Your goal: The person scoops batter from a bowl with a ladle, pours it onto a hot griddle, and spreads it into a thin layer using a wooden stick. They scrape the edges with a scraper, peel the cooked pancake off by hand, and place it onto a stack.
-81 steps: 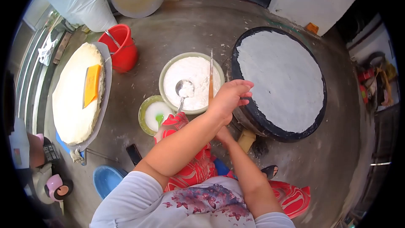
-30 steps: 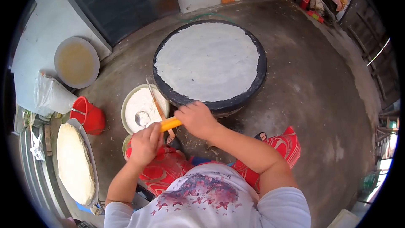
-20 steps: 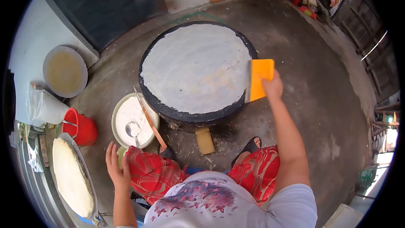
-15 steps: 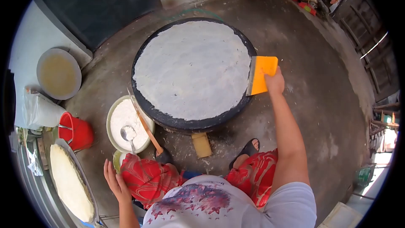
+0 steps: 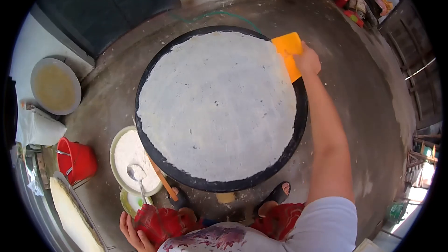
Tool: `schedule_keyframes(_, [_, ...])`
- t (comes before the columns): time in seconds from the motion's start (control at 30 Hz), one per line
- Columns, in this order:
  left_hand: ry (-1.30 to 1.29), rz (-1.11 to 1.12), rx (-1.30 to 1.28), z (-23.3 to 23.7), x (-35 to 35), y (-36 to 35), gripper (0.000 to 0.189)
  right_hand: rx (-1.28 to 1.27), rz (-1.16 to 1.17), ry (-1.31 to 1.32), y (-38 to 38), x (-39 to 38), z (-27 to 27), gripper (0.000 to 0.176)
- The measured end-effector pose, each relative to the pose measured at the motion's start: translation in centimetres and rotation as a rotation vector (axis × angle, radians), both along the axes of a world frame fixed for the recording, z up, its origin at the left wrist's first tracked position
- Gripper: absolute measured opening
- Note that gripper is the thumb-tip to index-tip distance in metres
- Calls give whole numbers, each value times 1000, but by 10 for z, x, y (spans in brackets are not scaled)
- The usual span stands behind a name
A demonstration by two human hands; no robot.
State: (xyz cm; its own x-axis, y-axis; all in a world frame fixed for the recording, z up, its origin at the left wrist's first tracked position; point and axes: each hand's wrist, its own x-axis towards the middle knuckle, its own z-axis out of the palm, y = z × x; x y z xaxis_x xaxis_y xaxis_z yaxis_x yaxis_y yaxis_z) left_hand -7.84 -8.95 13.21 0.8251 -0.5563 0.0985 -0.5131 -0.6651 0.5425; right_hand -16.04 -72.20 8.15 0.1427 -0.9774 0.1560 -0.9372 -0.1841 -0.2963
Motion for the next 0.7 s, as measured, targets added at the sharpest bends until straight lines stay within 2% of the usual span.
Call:
schedule_keyframes(0.07, [-87, -21, 69, 5, 8, -9, 45, 93, -144, 89, -28, 21, 4, 51])
schedule_keyframes(0.1, [-102, -41, 82, 6, 11, -12, 46, 90, -133, 88, -43, 33, -2, 51])
schedule_keyframes(0.17, [-86, -38, 90, 7, 17, -21, 47, 2, 63, 111, -67, 52, -17, 54])
schedule_keyframes(0.27, [-79, -42, 143, 3, 25, -22, 48, 1, 65, 225, -53, 99, -1, 54])
schedule_keyframes(0.4, [-58, -23, 177, -1, 31, -21, 47, 19, 110, 177, -81, 146, -9, 54])
schedule_keyframes(0.53, [-48, 14, 160, -4, 33, -21, 46, -155, 524, 130, -74, 229, -24, 56])
schedule_keyframes(0.7, [-21, 14, 178, 2, 33, -23, 44, -126, 1042, -114, -3, 333, -29, 55])
